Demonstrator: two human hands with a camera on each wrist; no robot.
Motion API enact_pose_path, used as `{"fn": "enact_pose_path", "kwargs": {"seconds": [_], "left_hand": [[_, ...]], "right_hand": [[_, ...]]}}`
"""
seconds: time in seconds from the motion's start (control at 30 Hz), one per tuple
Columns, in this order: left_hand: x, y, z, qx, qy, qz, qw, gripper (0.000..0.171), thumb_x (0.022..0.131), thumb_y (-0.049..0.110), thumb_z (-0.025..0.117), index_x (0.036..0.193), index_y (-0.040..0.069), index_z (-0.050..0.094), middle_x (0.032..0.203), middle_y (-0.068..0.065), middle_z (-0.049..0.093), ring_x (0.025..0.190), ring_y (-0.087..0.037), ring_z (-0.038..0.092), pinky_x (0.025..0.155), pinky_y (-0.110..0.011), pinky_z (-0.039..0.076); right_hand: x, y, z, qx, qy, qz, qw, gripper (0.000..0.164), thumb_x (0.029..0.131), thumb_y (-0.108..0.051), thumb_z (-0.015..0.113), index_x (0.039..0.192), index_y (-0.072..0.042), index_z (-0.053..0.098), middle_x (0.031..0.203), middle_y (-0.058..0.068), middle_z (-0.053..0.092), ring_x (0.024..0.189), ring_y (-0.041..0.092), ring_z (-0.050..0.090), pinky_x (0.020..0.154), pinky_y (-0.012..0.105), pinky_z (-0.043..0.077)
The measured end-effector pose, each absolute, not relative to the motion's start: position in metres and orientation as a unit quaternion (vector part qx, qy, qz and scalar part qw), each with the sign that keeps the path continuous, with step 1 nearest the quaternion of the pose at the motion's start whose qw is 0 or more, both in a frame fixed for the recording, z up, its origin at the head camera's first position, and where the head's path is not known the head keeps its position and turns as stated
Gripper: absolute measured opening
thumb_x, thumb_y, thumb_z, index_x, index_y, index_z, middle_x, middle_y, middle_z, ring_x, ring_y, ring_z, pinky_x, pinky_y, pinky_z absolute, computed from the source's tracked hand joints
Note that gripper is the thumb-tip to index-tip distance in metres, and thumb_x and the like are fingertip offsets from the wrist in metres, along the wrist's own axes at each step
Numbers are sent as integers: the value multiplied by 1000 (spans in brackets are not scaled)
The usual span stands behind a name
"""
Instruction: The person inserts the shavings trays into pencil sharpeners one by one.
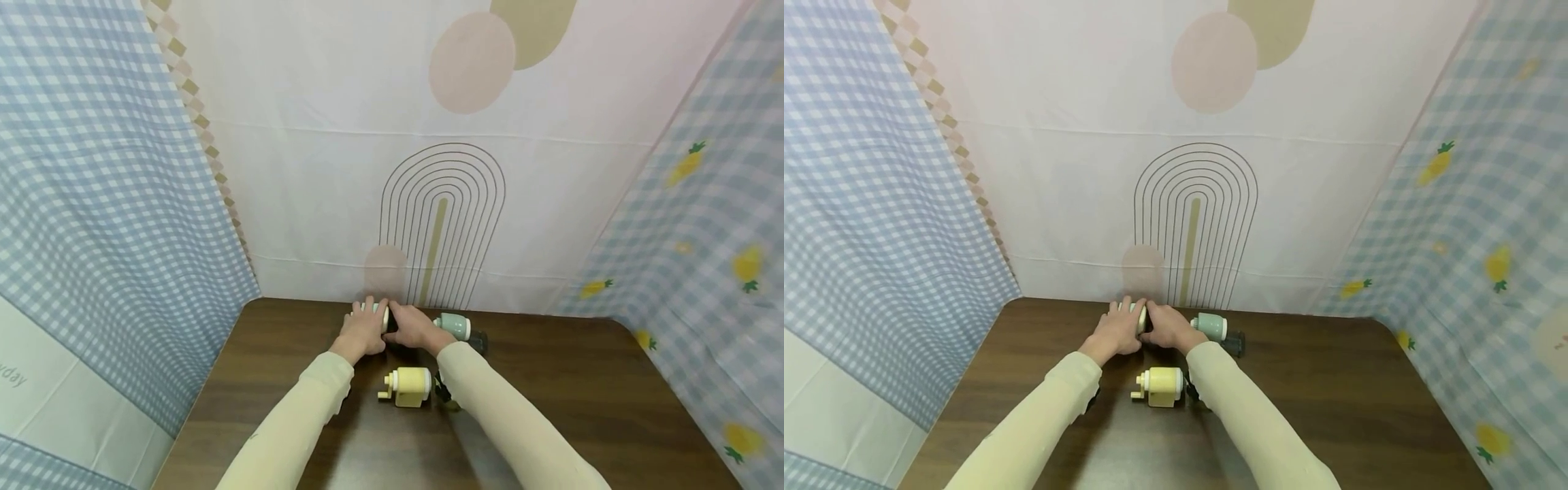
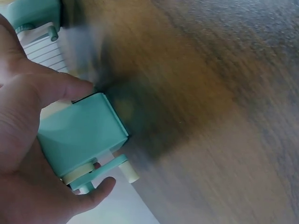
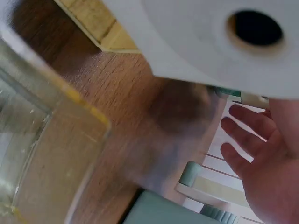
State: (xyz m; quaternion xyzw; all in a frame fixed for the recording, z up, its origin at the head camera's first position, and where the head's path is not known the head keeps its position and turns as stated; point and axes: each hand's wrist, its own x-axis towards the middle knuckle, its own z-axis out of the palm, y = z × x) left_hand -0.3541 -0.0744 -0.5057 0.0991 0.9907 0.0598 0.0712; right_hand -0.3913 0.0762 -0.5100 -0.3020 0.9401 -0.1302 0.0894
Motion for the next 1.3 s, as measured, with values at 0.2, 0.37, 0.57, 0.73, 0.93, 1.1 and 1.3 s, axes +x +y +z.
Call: {"fn": "enact_pose_path", "kwargs": {"seconds": [0.2,0.37,0.57,0.73,0.93,1.1,1.3], "left_hand": [[-349,-81,-496,102,990,59,82,99,89,43,75,164,21,15,160,-18,28,139,-45,33,105,-61,42],[-346,-89,-490,111,987,81,79,101,90,49,73,165,22,10,162,-19,27,143,-44,29,110,-62,36],[-341,-95,-476,126,984,116,53,97,93,49,70,165,22,11,166,-19,20,148,-43,21,116,-63,30],[-337,-98,-465,142,982,122,21,93,94,54,65,165,23,13,166,-18,20,149,-42,19,116,-64,29],[-330,-97,-466,154,980,123,-22,92,94,69,52,165,27,11,168,-13,19,151,-40,16,117,-64,27],[-323,-94,-467,158,978,128,-37,94,92,77,45,165,29,10,169,-10,18,152,-39,13,119,-63,24],[-318,-88,-464,165,978,128,-29,95,92,81,39,165,27,8,170,-10,15,152,-39,11,120,-62,21]], "right_hand": [[-381,80,-502,-305,946,-89,66,83,96,-44,70,159,-7,29,154,17,48,135,33,50,110,54,44],[-373,88,-492,-303,951,-47,39,83,95,-53,66,159,-11,32,156,14,46,140,34,43,115,61,33],[-364,106,-480,-321,946,-40,3,85,96,-61,60,159,-11,33,159,14,41,144,36,35,116,64,28],[-360,128,-472,-327,943,-51,-33,88,95,-65,56,161,-15,28,161,13,37,146,35,32,116,67,26],[-353,149,-472,-322,942,-77,-64,91,95,-71,50,162,-16,26,164,15,32,148,39,27,115,71,23],[-346,162,-472,-315,942,-81,-86,91,95,-71,50,163,-17,23,164,16,30,148,40,25,114,72,23],[-339,172,-469,-295,947,-83,-94,93,94,-73,49,164,-20,19,165,15,28,149,39,23,115,71,23]]}}
